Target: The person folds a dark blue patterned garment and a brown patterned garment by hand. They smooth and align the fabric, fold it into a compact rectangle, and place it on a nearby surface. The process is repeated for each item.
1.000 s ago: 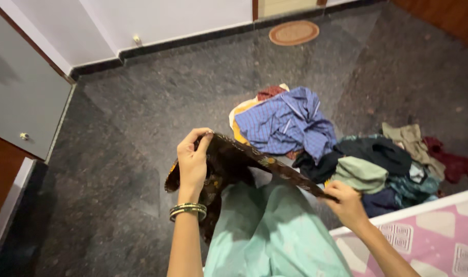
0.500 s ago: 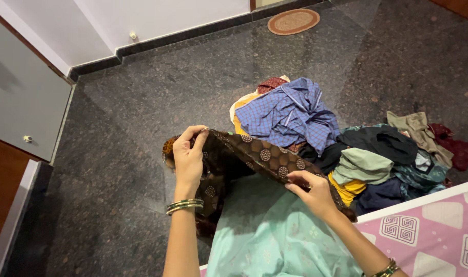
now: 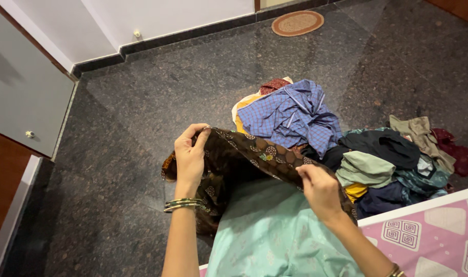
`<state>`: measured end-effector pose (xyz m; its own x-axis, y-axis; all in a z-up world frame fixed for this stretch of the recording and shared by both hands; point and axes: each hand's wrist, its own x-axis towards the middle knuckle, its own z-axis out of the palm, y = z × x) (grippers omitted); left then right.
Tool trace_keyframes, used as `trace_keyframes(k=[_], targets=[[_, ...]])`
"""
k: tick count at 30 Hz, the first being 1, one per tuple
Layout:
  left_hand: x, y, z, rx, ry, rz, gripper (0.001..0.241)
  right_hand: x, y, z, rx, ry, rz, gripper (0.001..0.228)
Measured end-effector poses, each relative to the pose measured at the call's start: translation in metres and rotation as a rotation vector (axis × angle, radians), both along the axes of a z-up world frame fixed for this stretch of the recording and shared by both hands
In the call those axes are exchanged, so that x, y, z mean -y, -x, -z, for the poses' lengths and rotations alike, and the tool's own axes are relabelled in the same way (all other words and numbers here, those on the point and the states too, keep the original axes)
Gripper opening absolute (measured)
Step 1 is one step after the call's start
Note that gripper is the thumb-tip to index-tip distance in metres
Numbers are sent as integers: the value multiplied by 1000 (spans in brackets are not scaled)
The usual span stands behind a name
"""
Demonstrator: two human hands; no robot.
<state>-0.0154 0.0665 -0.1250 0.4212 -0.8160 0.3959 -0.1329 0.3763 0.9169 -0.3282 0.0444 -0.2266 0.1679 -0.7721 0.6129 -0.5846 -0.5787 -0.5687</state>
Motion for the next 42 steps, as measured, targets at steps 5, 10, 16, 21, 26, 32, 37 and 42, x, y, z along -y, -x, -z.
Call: trace_keyframes(k=[5, 10, 16, 21, 26, 32, 37, 42], targets=[[4, 1, -3, 15, 17, 12, 12, -16, -10, 6, 5, 54, -102, 24], [3, 2, -3, 1, -3, 17, 12, -27, -25, -1, 74, 95, -74, 23], [1, 4, -6, -3, 0, 28, 12, -24, -41, 1, 100, 82, -61, 18], [0, -3, -7, 55, -3, -17, 12, -21, -31, 1, 143, 106, -43, 13], [8, -16, -21, 151, -9, -83, 13, 5, -4, -33, 95, 122, -98, 13], [16, -26, -46, 183, 79, -56, 12, 28, 18, -85, 55, 105, -150, 12], [11, -31, -62, 187, 97, -35, 10, 34, 22, -106, 46, 164, -218, 13], [4, -35, -72, 186, 70, -33, 8, 46, 19, -107, 100, 115, -280, 10]])
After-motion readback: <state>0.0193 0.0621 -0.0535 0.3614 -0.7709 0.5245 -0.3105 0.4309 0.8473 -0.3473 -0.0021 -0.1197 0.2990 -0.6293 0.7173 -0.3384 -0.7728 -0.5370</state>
